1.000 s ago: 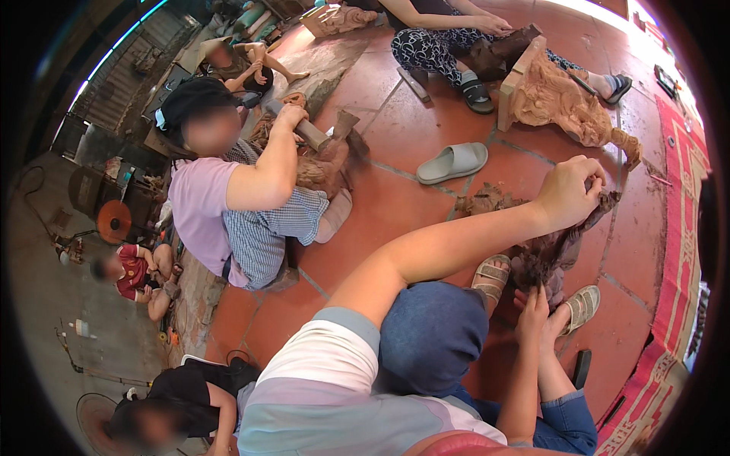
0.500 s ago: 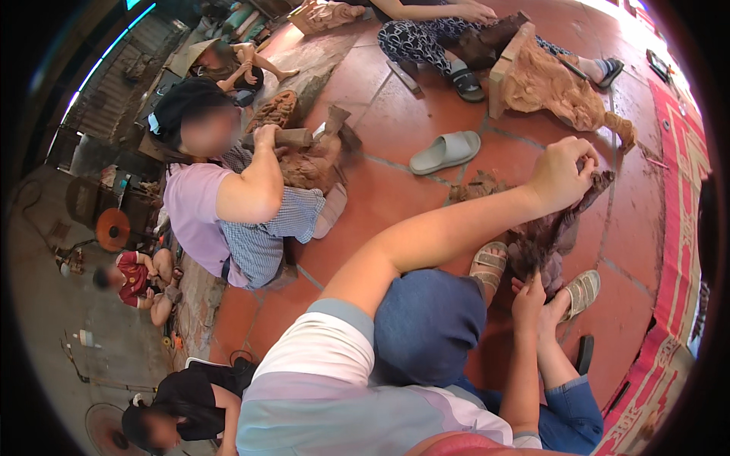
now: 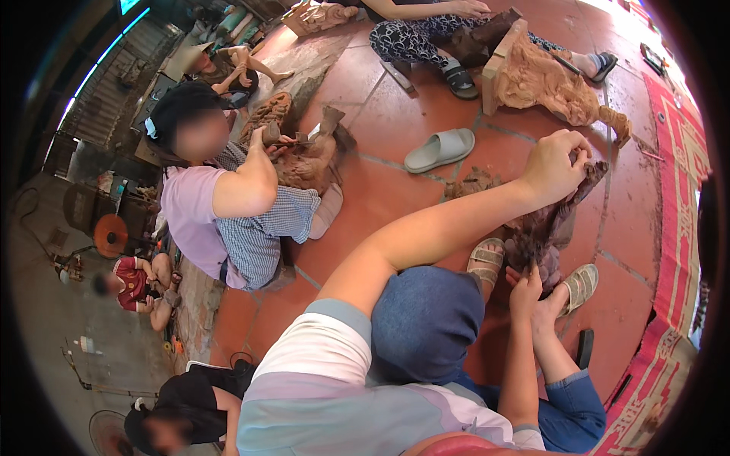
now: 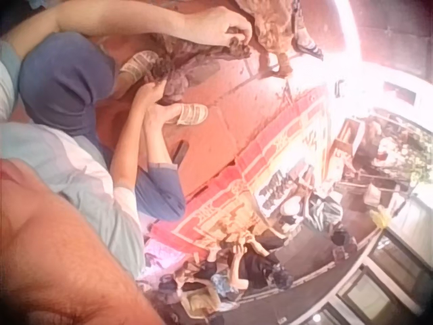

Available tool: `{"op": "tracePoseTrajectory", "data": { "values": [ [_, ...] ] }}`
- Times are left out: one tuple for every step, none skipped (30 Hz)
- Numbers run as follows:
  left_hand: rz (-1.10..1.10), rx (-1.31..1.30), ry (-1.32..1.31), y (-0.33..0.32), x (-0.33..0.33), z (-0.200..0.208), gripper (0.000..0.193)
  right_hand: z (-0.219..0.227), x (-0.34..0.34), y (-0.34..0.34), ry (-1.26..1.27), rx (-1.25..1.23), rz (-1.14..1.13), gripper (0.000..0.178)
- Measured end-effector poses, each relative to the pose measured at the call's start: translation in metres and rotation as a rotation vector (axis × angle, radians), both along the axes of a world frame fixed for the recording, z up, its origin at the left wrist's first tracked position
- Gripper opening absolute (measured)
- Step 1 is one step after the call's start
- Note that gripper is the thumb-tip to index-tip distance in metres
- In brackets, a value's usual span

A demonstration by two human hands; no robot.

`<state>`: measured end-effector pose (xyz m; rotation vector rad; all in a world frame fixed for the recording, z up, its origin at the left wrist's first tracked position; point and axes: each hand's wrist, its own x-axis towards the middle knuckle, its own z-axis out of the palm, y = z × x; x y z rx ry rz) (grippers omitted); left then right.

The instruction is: The person sits on the floor and uses a chisel and a flat tool to carve and shape a piece of dark wood. They repeatedly scrape, chip, and refine the surface of the wood, turning it to access different areas.

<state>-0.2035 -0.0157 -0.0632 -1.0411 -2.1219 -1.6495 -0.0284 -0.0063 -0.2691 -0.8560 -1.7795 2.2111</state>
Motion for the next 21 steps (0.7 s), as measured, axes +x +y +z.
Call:
{"op": "tracePoseTrajectory", "data": {
  "values": [
    [-0.005,-0.002,-0.027,0.0,0.001,-0.002,0.005,0.0,0.007,-0.001,0.0,0.003,-0.02,0.04],
    [-0.014,-0.009,-0.043,0.0,0.002,-0.002,0.005,0.004,0.015,-0.004,0.012,0.002,-0.045,0.039],
    [-0.02,-0.016,-0.059,0.0,0.004,-0.001,0.005,0.008,0.019,-0.006,0.023,-0.001,-0.067,0.039],
    [-0.014,-0.013,-0.056,-0.001,0.004,0.0,0.004,0.009,0.015,-0.006,0.026,-0.007,-0.047,0.039],
    [-0.012,-0.007,-0.057,0.0,0.004,0.001,0.004,0.011,0.013,-0.004,0.025,-0.01,-0.032,0.039],
    [-0.01,-0.001,-0.058,0.001,0.004,0.001,0.004,0.012,0.01,-0.003,0.025,-0.012,-0.016,0.039],
    [-0.012,-0.008,-0.053,0.001,0.003,0.0,0.004,0.01,0.008,-0.002,0.005,-0.011,-0.021,0.039],
    [-0.013,-0.011,-0.05,0.001,0.003,0.0,0.004,0.009,0.006,-0.001,-0.014,-0.007,-0.023,0.039],
    [-0.013,-0.013,-0.046,0.0,0.003,0.0,0.003,0.009,0.004,-0.001,-0.033,-0.004,-0.024,0.039],
    [-0.013,-0.017,-0.043,-0.001,0.003,-0.001,0.003,0.009,0.009,-0.001,-0.026,0.051,-0.007,0.039],
    [-0.025,-0.01,-0.065,-0.001,0.006,0.0,0.002,0.013,0.017,-0.003,-0.022,0.11,0.003,0.04],
    [-0.024,-0.008,-0.076,0.0,0.007,0.001,0.002,0.015,0.022,-0.003,-0.019,0.169,0.014,0.04],
    [-0.022,-0.006,-0.088,0.0,0.007,0.002,0.002,0.007,0.019,-0.002,-0.009,0.208,0.006,0.04],
    [-0.021,-0.005,-0.1,0.0,0.008,0.003,0.002,-0.002,0.014,0.001,-0.038,0.245,0.027,0.041],
    [-0.027,-0.009,-0.11,0.001,0.009,0.005,0.002,-0.007,0.009,0.004,-0.065,0.284,0.049,0.041],
    [-0.034,-0.014,-0.121,0.002,0.01,0.006,0.002,-0.011,0.006,0.007,-0.092,0.323,0.07,0.042],
    [-0.028,-0.017,-0.139,-0.001,0.01,0.004,0.003,-0.006,0.009,0.005,-0.052,0.297,0.034,0.042],
    [-0.023,-0.012,-0.113,-0.001,0.008,0.003,0.003,0.0,0.015,0.001,-0.013,0.271,-0.001,0.041],
    [-0.019,-0.008,-0.086,-0.001,0.006,0.002,0.003,0.005,0.018,-0.002,0.026,0.244,-0.037,0.041],
    [-0.025,-0.001,-0.058,0.001,0.005,0.002,0.003,0.005,0.017,-0.001,-0.005,0.279,0.002,0.041],
    [-0.019,0.006,-0.054,0.0,0.005,0.001,0.003,0.004,0.013,0.0,-0.036,0.315,0.04,0.041]
  ]
}}
